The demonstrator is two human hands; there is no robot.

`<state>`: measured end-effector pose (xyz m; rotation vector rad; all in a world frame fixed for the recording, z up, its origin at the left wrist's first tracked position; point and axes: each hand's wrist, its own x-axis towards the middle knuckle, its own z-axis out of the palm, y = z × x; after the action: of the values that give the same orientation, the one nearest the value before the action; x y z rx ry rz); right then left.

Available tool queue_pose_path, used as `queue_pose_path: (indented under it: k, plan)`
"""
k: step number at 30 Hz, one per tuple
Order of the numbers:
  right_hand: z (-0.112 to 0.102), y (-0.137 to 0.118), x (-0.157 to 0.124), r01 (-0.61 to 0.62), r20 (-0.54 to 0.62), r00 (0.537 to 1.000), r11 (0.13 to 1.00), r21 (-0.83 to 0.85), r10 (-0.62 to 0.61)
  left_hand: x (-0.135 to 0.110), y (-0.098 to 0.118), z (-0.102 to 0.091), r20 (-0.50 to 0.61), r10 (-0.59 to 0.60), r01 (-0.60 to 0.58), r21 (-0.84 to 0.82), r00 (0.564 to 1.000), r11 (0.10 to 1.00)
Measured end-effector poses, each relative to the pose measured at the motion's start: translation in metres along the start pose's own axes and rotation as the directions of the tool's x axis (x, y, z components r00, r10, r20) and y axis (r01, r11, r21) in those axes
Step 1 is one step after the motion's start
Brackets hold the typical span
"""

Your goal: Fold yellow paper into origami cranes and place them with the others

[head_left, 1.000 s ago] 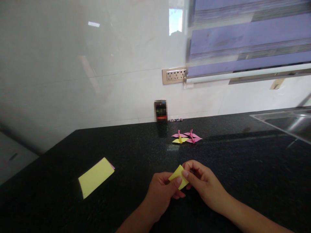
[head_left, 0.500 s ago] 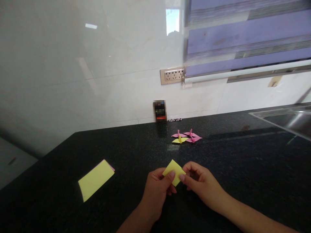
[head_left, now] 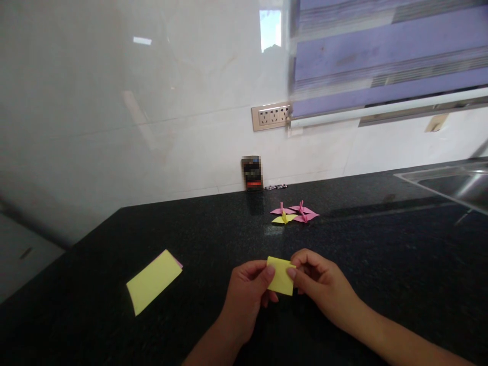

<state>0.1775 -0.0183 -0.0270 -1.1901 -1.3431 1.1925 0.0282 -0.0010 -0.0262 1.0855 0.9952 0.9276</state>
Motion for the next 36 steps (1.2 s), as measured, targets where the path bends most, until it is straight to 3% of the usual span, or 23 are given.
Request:
queue_pose_path:
  k: [6,13,20,25,32,36]
  plan:
    - [-0.0010,0.0013,-0.0032,0.044,0.020,0.999,0.998,-0.043,-0.044,-0.0019,0.0012,0.0019,0.008,0.053,-0.053,-0.008,0.999,0.999]
    - [-0.0020,-0.0013,-0.0055,0.089,0.120,0.989,0.994,-0.068,-0.080,-0.0017,0.0015,0.0017,0.001,0.073,-0.073,-0.042,0.997,0.996]
    - [0.0019,0.0035,-0.0045,0.110,0.024,0.994,0.976,-0.187,-0.107,-0.0034,0.0027,0.0026,-0.030,0.078,-0.078,0.015,0.997,0.997]
    - [-0.0008,-0.0011,-0.0040,0.166,0.070,0.986,0.947,-0.275,-0.152,-0.0041,0.0056,0.0036,-0.008,0.057,-0.057,0.039,0.998,0.998]
    - [-0.0012,0.0007,-0.0064,0.132,0.072,0.990,0.969,-0.209,-0.119,-0.0029,0.0031,0.0010,-0.003,0.057,-0.057,0.011,0.998,0.998]
    - [0.0026,0.0010,-0.0060,0.138,0.025,0.990,0.974,-0.177,-0.135,-0.0032,0.0025,0.0003,-0.058,0.070,-0.070,0.001,0.996,0.998]
